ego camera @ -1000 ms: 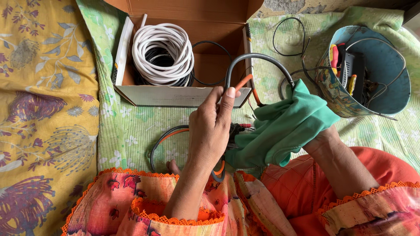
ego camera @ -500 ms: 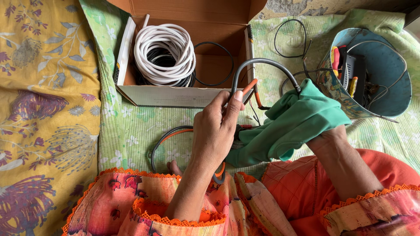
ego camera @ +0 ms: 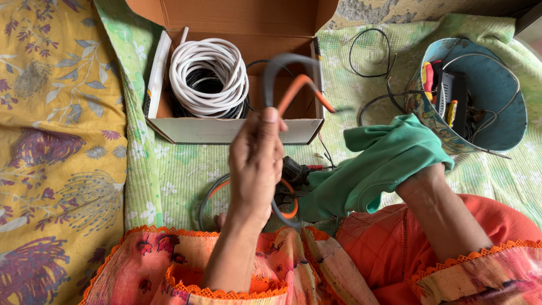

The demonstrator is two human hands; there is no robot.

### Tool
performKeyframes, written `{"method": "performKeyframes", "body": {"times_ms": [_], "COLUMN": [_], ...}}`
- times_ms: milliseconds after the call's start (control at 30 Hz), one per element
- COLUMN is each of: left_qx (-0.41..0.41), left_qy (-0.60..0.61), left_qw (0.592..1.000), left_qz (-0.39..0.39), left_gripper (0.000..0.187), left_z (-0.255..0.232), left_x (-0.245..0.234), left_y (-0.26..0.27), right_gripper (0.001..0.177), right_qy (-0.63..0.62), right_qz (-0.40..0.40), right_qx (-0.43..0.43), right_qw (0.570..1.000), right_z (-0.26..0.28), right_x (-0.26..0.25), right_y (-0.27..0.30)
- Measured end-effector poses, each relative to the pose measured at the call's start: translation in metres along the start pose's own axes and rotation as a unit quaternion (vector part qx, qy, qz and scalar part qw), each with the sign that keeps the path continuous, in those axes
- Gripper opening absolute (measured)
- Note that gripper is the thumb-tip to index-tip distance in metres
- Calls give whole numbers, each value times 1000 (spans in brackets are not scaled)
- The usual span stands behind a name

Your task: The person wipes electrical cables and tools with a green cloth, then coils and places them into a cardboard box. The person handles orange and black cables, a power adapter, and pliers, arranging them neatly inside the box.

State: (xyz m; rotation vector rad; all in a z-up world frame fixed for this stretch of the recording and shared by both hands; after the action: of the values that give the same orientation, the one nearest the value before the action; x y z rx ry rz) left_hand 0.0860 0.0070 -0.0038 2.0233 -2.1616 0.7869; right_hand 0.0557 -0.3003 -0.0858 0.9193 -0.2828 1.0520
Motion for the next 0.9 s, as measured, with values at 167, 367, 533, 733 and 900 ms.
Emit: {"method": "performKeyframes", "body": {"times_ms": [167,367,533,733,900], "left_qx": [73,114,233,7,146], "left_qy": [-60,-373,-274,-264,-285], "left_qw": [994,900,922,942,945], "left_qz": [59,197,145,206,66], "left_gripper": [24,18,24,25,24], "left_z": [-9,-12,-47,-24,-41], "left_x": [27,96,111,87,74], "left_y": [-2,7,1,9,-15], "right_gripper": [17,18,19,21,23], "right_qy": [81,110,163,335,595], "right_qz": [61,50,14,-13,-27], "right_qx": [19,-8,-110,-297,-450], "right_qw": [995,993,980,894,665], "right_z": [-8,-8,37,83,37], "right_x": [29,26,37,118,211], "right_y": [12,8,11,49,104]}}
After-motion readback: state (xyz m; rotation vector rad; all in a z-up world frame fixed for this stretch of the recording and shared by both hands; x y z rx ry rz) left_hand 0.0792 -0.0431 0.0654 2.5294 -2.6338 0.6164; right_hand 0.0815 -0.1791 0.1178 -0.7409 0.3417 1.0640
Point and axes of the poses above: each hand's wrist, its own y-axis away from the middle knuckle, its own x-axis out of the palm, z = x × y, the point moved 7 cm from there along -y, towards the middle knuckle, and after that the axes turned 15 degrees about x, right-handed, at the moved point
